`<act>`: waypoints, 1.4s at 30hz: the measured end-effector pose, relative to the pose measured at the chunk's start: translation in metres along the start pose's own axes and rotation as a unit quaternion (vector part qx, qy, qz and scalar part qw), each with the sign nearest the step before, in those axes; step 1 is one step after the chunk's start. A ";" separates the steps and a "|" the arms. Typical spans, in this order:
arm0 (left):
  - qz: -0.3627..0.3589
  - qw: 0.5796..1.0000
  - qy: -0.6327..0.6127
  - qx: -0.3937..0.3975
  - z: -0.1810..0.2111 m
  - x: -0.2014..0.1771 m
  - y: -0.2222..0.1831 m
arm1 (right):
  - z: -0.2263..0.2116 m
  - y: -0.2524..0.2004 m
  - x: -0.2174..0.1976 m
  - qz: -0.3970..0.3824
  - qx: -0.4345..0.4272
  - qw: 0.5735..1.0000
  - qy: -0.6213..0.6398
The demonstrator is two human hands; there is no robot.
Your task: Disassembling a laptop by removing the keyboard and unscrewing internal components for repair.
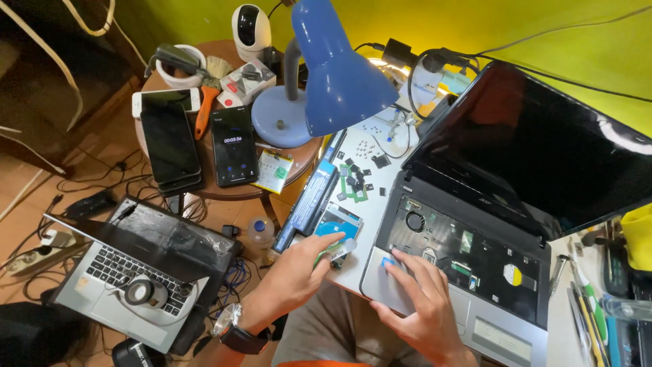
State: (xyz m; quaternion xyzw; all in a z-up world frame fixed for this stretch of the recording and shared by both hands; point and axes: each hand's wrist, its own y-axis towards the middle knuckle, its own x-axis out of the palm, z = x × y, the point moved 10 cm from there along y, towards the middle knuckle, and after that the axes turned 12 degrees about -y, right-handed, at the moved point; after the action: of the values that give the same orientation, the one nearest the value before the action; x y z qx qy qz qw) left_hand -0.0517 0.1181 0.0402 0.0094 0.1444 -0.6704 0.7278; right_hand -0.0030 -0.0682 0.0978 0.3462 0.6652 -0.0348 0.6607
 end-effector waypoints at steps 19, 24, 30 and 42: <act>0.002 0.992 -0.097 0.077 -0.016 0.047 -0.002 | -0.017 -0.009 -0.003 0.053 0.004 0.999 0.010; 0.010 0.997 -0.056 -0.048 -0.025 0.050 -0.005 | -0.016 -0.016 0.005 0.021 0.008 1.000 -0.010; 0.005 0.998 -0.033 -0.054 -0.024 0.054 -0.006 | -0.018 -0.015 0.014 0.009 -0.013 0.998 -0.055; 0.061 0.939 0.269 0.207 0.021 0.009 0.013 | -0.023 -0.014 0.009 0.027 -0.026 0.998 -0.044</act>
State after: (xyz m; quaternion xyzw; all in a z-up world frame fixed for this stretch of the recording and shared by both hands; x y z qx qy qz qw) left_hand -0.0346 0.1062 0.0564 0.3486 0.1921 -0.6122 0.6833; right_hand -0.0284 -0.0635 0.0871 0.3450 0.6268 -0.0148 0.6984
